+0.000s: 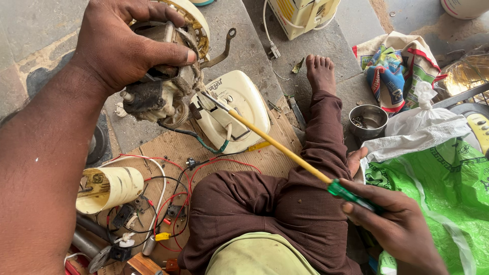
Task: The person disassembles a small electrical motor using a screwdriver and wrench. They remove the outer casing, separate the internal components, and inspect the rotor and stator assembly while sitting on the floor.
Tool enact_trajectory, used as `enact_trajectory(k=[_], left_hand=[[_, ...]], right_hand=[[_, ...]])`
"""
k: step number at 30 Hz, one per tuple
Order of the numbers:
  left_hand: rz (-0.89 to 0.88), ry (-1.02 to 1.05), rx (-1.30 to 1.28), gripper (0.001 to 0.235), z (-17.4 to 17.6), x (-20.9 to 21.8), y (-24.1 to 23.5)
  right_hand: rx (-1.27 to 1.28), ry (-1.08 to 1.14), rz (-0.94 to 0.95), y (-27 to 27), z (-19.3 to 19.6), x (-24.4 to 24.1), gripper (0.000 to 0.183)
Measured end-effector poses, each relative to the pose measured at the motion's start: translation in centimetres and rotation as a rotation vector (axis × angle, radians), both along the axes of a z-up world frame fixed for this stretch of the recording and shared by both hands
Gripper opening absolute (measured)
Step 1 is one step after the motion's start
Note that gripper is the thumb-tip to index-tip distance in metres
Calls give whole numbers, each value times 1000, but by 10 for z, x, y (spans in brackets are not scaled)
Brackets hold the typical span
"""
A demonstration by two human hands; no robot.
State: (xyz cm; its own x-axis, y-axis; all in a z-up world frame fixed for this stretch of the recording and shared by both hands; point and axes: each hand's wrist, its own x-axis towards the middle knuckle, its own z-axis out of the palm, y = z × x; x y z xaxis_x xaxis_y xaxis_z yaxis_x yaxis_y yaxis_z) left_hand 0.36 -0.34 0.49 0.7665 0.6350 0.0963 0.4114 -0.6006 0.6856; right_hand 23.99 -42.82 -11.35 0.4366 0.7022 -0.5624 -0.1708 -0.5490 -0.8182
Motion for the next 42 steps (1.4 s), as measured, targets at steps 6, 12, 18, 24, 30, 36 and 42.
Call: enact_trajectory(k=[6,12,18,24,30,36,42], left_hand=[[66,19,-76,39,7,5,-6],[27,2,-18,40,8,6,-6],[52,7,-60,40,3,3,-3],[38,-1,-55,40,2,3,-2],[46,18,20,41,4,4,-4],[62,-3,-33,42,3,4,-5],[159,-26,-40,35,-6,10,-4]], right_hand=[[83,-55,23,-25,0,16,48],[94,-3,-7,-24,-8,11,46],[137,43,-25,-14,-4,5,46],[56,-23,-14,-19,0,9,48],[112,-14,4,-23,2,11,49],[121,-37,-5,-13,6,6,45],[151,-9,-41,-32,10,0,48]])
